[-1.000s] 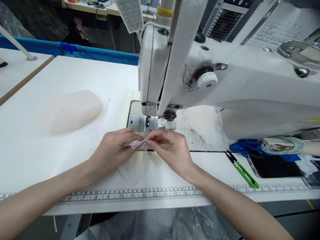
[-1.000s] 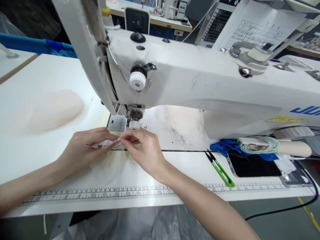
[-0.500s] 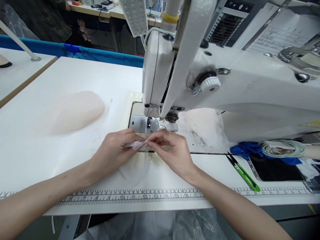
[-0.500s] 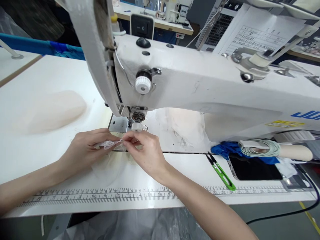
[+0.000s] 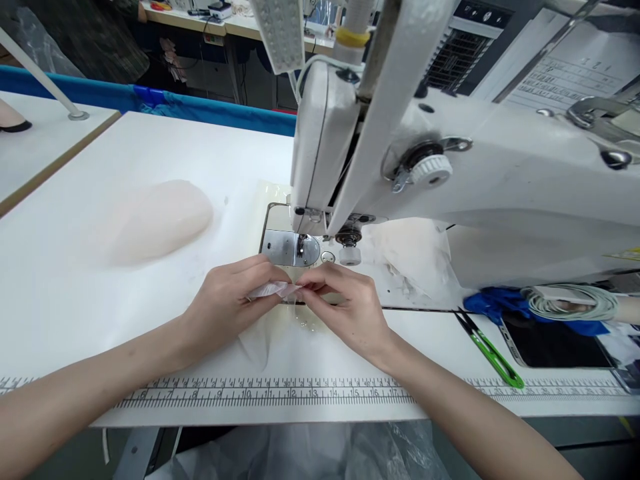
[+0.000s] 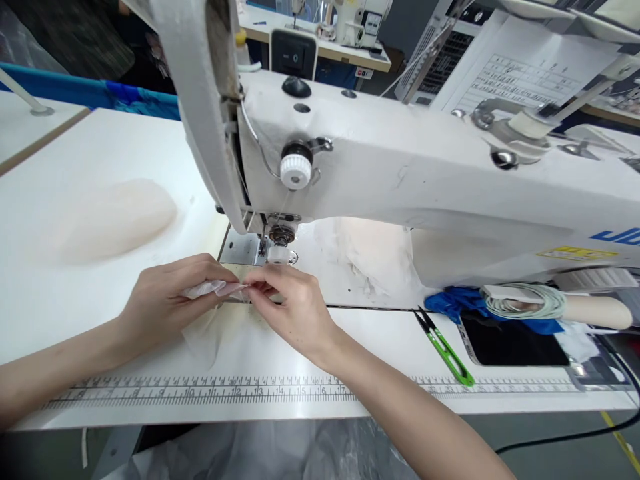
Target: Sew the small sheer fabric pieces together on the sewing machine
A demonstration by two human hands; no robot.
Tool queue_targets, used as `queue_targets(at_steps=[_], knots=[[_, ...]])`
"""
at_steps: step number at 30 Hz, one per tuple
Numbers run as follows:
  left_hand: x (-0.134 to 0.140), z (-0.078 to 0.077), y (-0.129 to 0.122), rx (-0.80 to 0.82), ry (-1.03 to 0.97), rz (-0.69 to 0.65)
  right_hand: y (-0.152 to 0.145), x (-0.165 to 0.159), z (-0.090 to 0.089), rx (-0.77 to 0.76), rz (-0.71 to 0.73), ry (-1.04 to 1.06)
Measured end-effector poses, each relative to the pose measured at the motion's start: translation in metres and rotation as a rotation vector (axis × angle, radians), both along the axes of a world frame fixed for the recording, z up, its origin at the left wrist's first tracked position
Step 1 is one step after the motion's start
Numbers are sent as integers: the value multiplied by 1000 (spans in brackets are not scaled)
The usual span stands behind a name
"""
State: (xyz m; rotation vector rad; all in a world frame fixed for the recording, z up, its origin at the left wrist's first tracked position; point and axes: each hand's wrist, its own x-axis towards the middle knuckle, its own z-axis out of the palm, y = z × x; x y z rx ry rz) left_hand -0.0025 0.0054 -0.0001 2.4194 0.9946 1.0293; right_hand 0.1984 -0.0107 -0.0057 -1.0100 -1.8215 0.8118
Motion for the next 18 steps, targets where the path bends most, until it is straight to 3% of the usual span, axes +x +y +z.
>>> queue_targets(at_steps=[3, 9, 18], knots=[[-1, -1, -1, 76, 9, -21, 0, 3, -2, 191, 5, -55], [-2, -2, -2, 75, 50, -67, 0, 8, -5, 541, -17, -161], [-3, 1, -2, 158, 31, -71, -1, 8, -4, 619, -41, -214]])
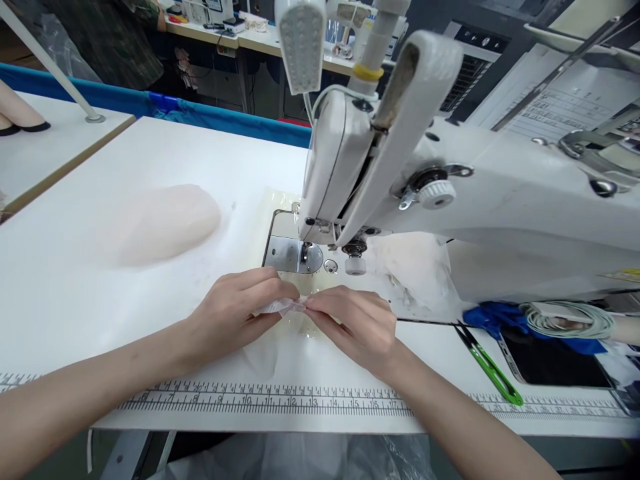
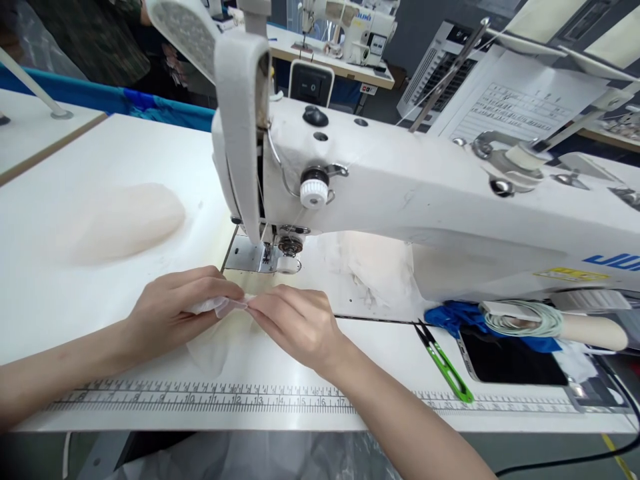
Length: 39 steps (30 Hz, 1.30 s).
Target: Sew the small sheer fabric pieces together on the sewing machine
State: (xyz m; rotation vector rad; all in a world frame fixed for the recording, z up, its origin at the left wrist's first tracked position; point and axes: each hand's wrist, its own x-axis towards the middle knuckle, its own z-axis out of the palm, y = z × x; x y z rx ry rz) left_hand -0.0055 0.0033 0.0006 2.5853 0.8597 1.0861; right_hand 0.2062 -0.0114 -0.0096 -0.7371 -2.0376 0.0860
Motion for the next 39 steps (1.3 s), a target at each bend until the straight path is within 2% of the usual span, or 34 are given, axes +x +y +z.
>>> queue_targets(at_steps=[9, 25, 31, 36, 39], knots=[[0, -2, 2, 70, 9, -19, -2, 0, 5, 34, 30, -36], [1, -2, 3, 179, -18, -37, 3, -1, -1, 59, 19, -57], [1, -3, 3, 132, -6, -39, 2, -1, 3, 97, 22, -55], [0, 2, 0, 102, 8, -41, 0, 1, 7, 210, 36, -96], [1, 7, -3, -90, -3, -63, -3, 2, 11, 208, 44, -103]])
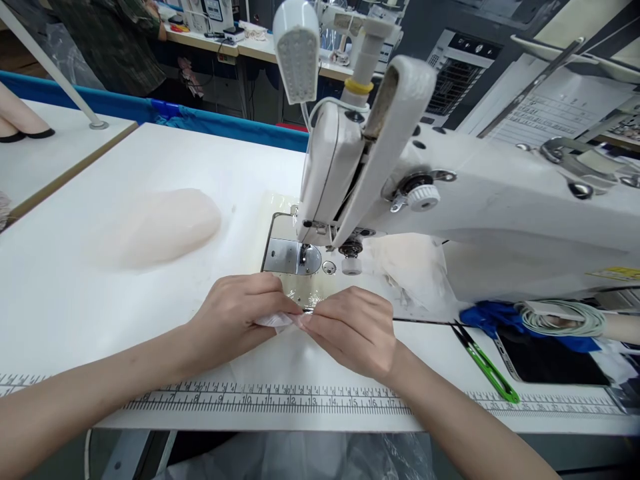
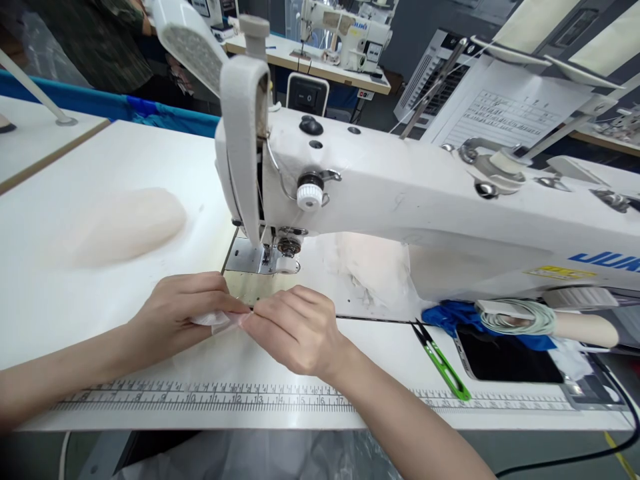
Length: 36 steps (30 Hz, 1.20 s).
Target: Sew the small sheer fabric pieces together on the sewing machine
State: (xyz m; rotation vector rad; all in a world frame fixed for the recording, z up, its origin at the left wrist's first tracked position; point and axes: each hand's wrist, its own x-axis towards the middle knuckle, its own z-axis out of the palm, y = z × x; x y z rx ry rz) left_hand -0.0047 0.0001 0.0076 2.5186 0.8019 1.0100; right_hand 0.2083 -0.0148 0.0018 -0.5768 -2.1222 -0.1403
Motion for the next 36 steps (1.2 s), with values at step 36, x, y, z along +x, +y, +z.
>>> queue_targets(at_steps=[36], knots=[[3, -21, 13, 355, 437, 132, 14, 8, -25, -217, -410, -412]])
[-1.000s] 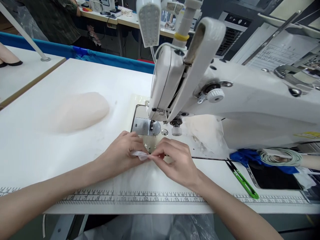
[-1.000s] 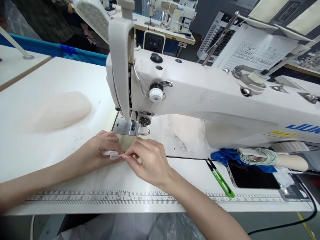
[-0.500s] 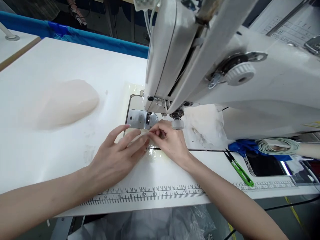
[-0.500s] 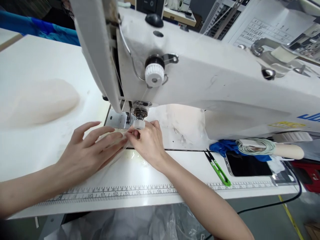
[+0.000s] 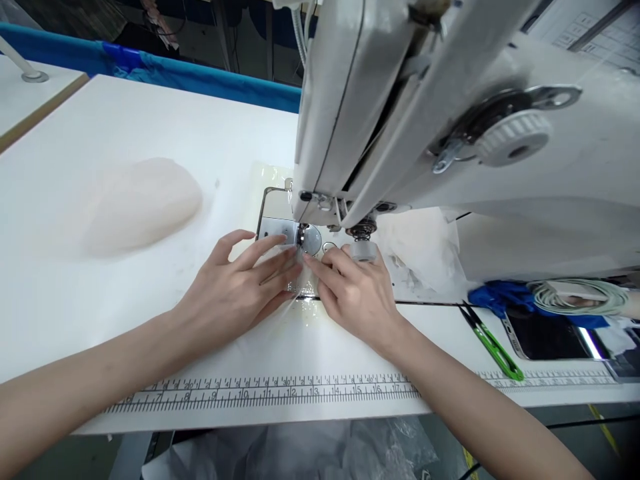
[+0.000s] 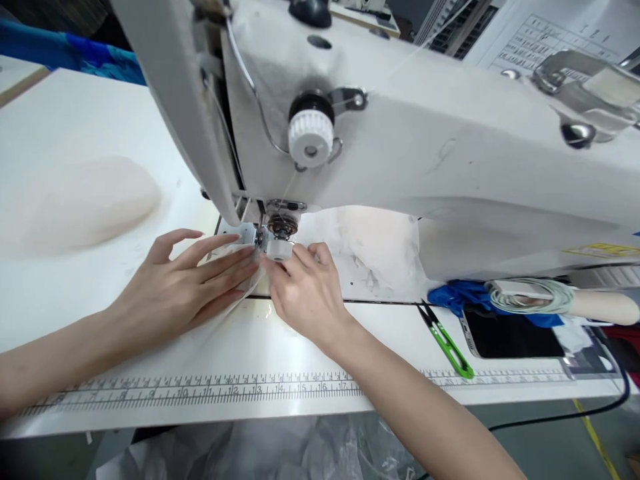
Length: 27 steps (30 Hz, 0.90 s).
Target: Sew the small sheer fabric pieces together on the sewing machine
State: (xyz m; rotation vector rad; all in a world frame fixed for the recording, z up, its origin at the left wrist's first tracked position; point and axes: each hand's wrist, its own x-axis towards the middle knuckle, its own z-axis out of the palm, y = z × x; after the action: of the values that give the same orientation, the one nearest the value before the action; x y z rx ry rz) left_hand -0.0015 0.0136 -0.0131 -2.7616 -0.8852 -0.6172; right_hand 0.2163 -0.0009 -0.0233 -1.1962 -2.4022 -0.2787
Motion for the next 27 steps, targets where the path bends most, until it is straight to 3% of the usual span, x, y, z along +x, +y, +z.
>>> queue_targets(at_steps=[11, 27], knots=[[-4, -7, 18, -39, -16, -29, 5, -3, 2, 53, -33, -127], [-3, -6, 15, -58, -27, -12, 4, -2, 2, 63, -70, -187]])
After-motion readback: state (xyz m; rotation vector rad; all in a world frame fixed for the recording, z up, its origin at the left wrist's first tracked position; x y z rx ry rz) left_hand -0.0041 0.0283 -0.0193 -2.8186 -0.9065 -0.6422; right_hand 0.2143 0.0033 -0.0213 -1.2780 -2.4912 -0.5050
